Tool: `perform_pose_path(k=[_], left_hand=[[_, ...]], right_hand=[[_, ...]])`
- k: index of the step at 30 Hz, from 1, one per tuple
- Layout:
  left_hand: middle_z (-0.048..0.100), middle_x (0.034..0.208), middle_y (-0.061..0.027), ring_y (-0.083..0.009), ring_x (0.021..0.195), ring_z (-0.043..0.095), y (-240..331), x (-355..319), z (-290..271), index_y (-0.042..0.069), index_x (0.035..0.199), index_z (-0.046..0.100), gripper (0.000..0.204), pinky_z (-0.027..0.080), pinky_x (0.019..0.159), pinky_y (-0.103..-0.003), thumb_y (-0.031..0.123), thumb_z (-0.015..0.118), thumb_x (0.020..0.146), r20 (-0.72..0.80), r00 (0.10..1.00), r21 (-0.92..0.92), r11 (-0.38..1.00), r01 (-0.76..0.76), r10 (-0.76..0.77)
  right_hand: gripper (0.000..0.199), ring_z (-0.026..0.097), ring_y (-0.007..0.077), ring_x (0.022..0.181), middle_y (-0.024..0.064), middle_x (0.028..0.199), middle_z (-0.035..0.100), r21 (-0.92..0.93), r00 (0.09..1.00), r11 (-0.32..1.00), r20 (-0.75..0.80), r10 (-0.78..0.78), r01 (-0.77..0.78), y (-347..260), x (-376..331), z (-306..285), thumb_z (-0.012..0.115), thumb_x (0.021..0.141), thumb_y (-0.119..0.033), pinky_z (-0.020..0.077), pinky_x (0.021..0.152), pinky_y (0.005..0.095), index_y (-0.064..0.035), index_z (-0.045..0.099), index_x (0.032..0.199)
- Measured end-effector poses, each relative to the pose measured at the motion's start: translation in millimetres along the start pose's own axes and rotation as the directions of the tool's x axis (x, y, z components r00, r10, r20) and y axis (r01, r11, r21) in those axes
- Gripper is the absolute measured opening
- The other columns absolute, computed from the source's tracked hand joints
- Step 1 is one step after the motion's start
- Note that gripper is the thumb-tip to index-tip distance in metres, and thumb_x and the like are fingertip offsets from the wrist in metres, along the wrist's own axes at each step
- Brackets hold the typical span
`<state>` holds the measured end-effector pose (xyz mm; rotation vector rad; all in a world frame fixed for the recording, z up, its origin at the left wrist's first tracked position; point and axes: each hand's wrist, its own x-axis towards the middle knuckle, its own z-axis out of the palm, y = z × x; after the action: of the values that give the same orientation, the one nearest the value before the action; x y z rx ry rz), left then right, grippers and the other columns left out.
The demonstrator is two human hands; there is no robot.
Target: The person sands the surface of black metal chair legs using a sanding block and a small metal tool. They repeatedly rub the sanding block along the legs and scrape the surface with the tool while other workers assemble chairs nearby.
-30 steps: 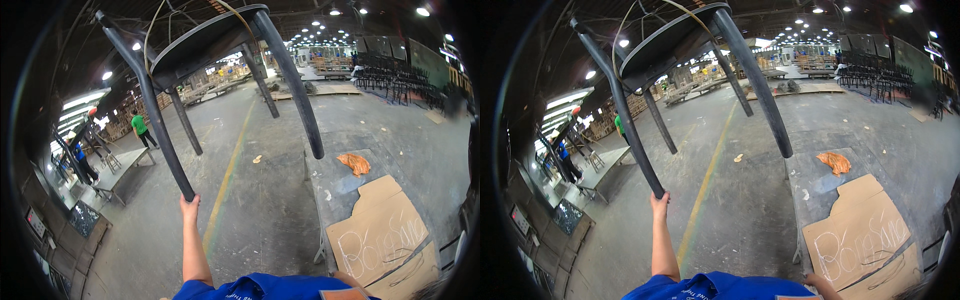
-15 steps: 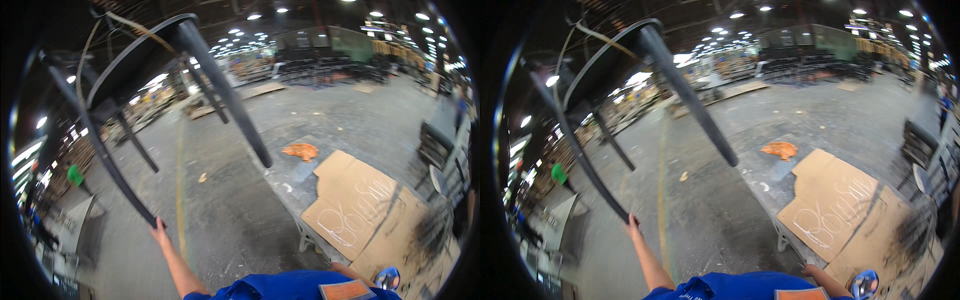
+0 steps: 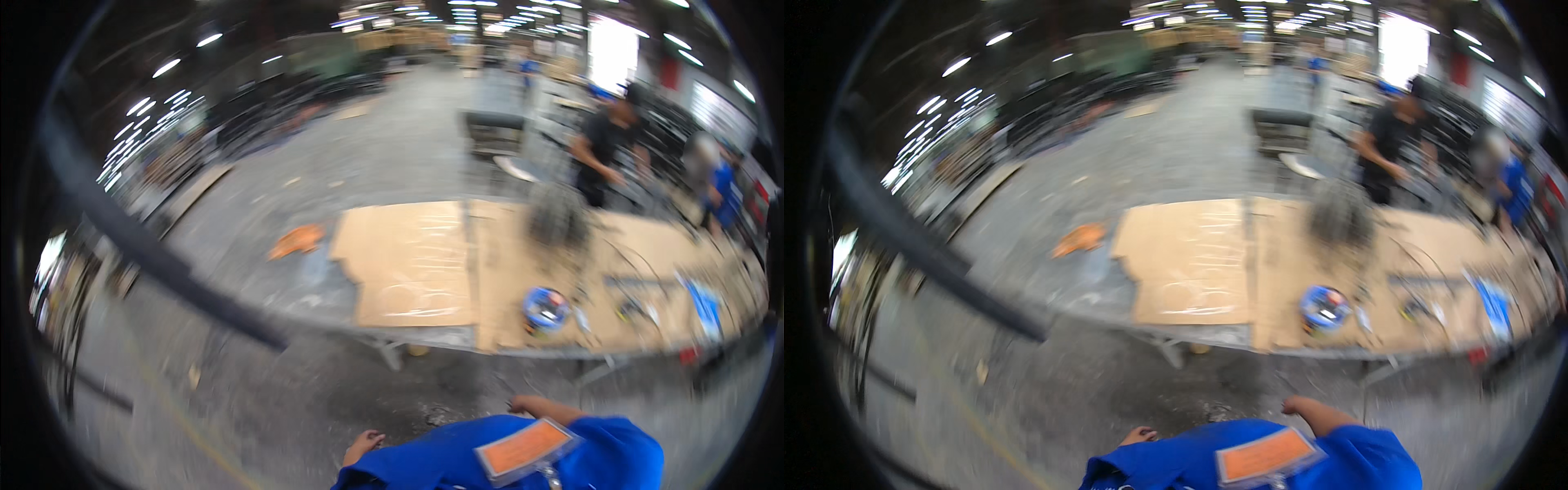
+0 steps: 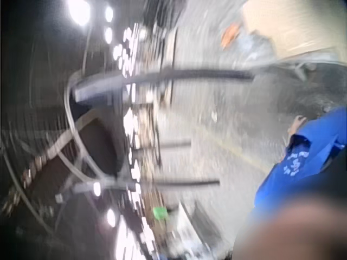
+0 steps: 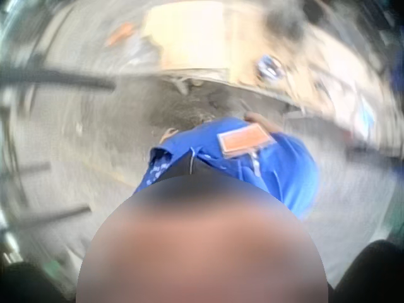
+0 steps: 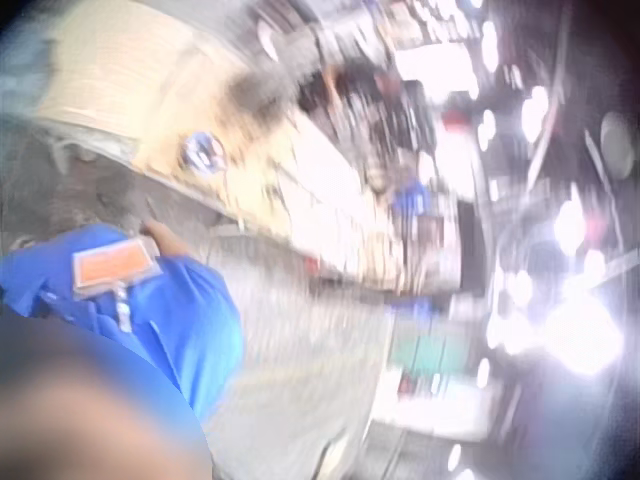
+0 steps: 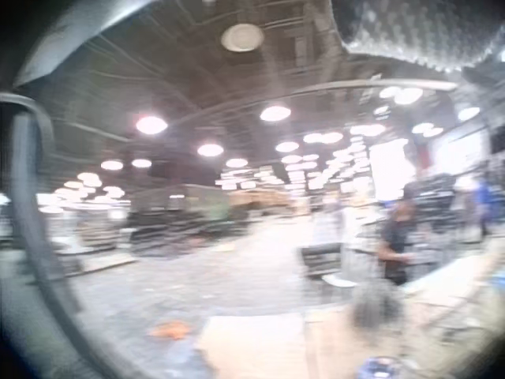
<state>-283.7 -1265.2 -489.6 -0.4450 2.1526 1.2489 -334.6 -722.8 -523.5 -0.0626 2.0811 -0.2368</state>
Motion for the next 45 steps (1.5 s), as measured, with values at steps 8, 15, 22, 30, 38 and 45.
perform_pose_path(k=[8, 15, 22, 30, 38, 45], left_hand=[[0.067, 0.087, -0.0142, -0.0195, 0.075, 0.064, 26, 51, 8, -0.002, 0.107, 0.061, 0.041, 0.052, 0.067, -0.031, 0.032, 0.065, 0.085, -0.096, 0.986, 0.252, 0.962, -0.107, 0.135], [0.066, 0.085, -0.0138, -0.0198, 0.073, 0.064, 68, 59, 70, -0.002, 0.106, 0.061, 0.041, 0.052, 0.065, -0.031, 0.035, 0.063, 0.086, -0.066, 0.973, 0.458, 0.873, -0.169, 0.223], [0.066, 0.084, -0.0134, -0.0201, 0.072, 0.064, 122, 39, 206, -0.001, 0.105, 0.061, 0.042, 0.052, 0.063, -0.031, 0.038, 0.061, 0.088, 0.255, 0.911, 0.381, 0.833, -0.401, 0.323], [0.064, 0.094, -0.0145, -0.0237, 0.075, 0.064, 219, -58, 417, 0.006, 0.120, 0.049, 0.048, 0.052, 0.064, -0.035, 0.044, 0.052, 0.091, 0.701, 0.699, 0.260, 0.862, -0.435, 0.142], [0.062, 0.096, -0.0101, -0.0174, 0.080, 0.061, 386, -207, 579, 0.005, 0.124, 0.049, 0.046, 0.050, 0.068, -0.030, 0.036, 0.056, 0.092, 0.959, 0.148, -0.055, 0.673, -0.737, 0.240], [0.049, 0.119, -0.0143, -0.0209, 0.102, 0.054, 563, -350, 695, 0.008, 0.140, 0.026, 0.067, 0.045, 0.087, -0.034, 0.021, 0.064, 0.087, 0.573, -0.227, -0.691, 0.316, -0.650, 0.788]], right_hand=[[0.047, 0.057, 0.0355, 0.107, 0.0198, 0.115, 0.060, 0.221, 0.952, 0.973, -0.279, 0.127, -0.065, 12, -75, 39, 0.055, 0.078, -0.028, 0.0454, 0.090, 0.0434, -0.0037, 0.057, 0.118], [0.048, 0.060, 0.0354, 0.099, 0.0198, 0.109, 0.062, 0.507, 0.922, 0.853, -0.257, 0.290, -0.127, 64, -140, 165, 0.057, 0.076, -0.029, 0.0472, 0.085, 0.0441, -0.0042, 0.057, 0.118], [0.040, 0.065, 0.0331, 0.076, 0.0197, 0.089, 0.067, 0.640, 0.879, 0.716, -0.131, 0.459, -0.279, 169, -223, 325, 0.058, 0.075, -0.027, 0.0518, 0.067, 0.0437, -0.0005, 0.064, 0.104], [0.037, 0.064, 0.0257, 0.061, 0.0147, 0.074, 0.065, 0.955, 0.649, 0.197, -0.008, 0.760, -0.220, 185, -335, 455, 0.061, 0.081, -0.033, 0.0517, 0.056, 0.0394, -0.0054, 0.061, 0.105], [0.042, 0.064, 0.0271, 0.062, 0.0163, 0.080, 0.066, 0.905, 0.603, -0.349, 0.423, 0.676, -0.244, 109, -375, 606, 0.064, 0.080, -0.037, 0.0503, 0.053, 0.0412, 0.0028, 0.063, 0.095], [0.043, 0.064, 0.0267, 0.060, 0.0164, 0.081, 0.066, 0.764, 0.587, -0.643, 0.542, 0.601, -0.046, 80, -384, 650, 0.065, 0.081, -0.035, 0.0490, 0.051, 0.0396, 0.0038, 0.061, 0.100]])
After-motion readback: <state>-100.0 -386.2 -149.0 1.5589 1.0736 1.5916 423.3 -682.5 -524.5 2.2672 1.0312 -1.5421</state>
